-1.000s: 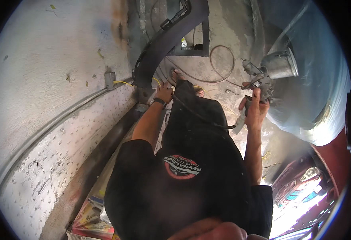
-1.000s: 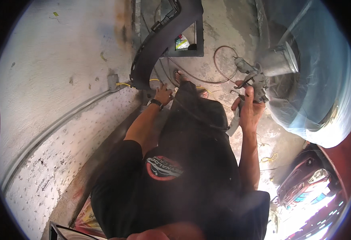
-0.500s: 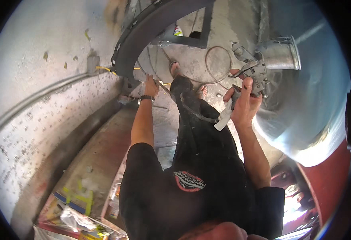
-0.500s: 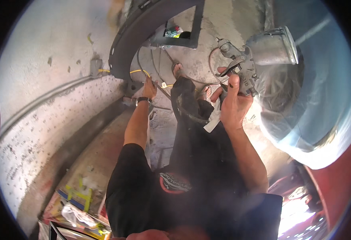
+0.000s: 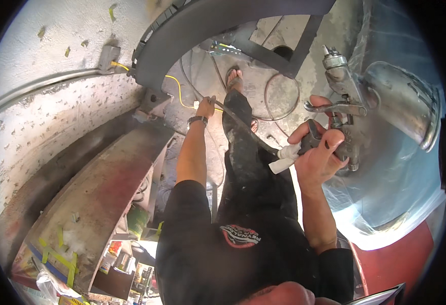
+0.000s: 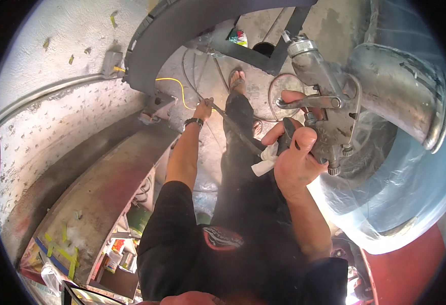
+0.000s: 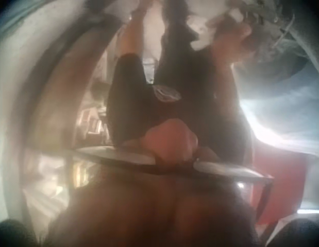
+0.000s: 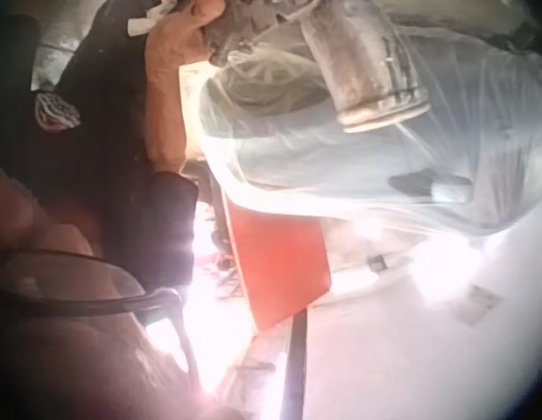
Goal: The person uses a spray gun to apply paint to a black car grille and a curved trim piece. They hold the parts with one hand while spraying with the other, moving around the workshop to cover different angles.
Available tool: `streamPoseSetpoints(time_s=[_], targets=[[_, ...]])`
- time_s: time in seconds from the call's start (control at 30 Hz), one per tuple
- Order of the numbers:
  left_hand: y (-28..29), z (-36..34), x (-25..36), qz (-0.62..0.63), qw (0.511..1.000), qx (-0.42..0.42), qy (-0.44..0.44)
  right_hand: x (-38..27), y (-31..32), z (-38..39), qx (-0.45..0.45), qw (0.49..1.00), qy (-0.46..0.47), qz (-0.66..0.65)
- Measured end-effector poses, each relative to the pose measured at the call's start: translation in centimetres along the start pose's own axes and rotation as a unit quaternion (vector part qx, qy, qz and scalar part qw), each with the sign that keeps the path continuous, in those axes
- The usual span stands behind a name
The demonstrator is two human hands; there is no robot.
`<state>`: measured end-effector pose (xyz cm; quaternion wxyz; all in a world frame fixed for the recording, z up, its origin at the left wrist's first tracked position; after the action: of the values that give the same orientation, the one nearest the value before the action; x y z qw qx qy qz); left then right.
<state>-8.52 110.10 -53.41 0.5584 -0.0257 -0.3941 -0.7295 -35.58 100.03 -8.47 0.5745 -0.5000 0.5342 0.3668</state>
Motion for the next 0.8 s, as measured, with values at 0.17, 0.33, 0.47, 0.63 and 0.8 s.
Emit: streamPoseSetpoints(time_s=[0.17,0.33,0.47,0.63,0.8], targets=[[-1.8,0.3,-3.3,-0.006,0.999,0.028,-0.020,0.0,-0.6,-2.4,-0.031,0.992,0.078,0.091],[-1.9,3.1,-4.9,-0.047,0.999,-0.015,0.020,3.5,2.1,-4.9,0.079,0.978,-0.005,0.192],[-0.2,3.4,-6.4,-0.035,0.999,0.014,0.016,5.5,2.6,-8.3,0.118,0.979,-0.022,0.163],[1.1,3.6,-6.1,-0.017,1.000,-0.001,0.017,8.8,1.3,-11.8,0.123,0.983,-0.058,0.120],[1.1,4.0,-5.9,-0.023,0.998,-0.022,0.051,10.3,0.1,-12.5,0.074,0.979,-0.012,0.191]])
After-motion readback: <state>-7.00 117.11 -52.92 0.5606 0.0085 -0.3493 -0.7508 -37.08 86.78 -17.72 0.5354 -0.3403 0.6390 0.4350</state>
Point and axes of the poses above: each hand's wrist, its own z-axis away from the middle knuckle, its own y-axis out of the back of the hand, x = y × z, the point moved 7 cm from there along -z, towards the middle knuckle, and after that the axes turned 10 degrees about y, right-handed, at the moved point
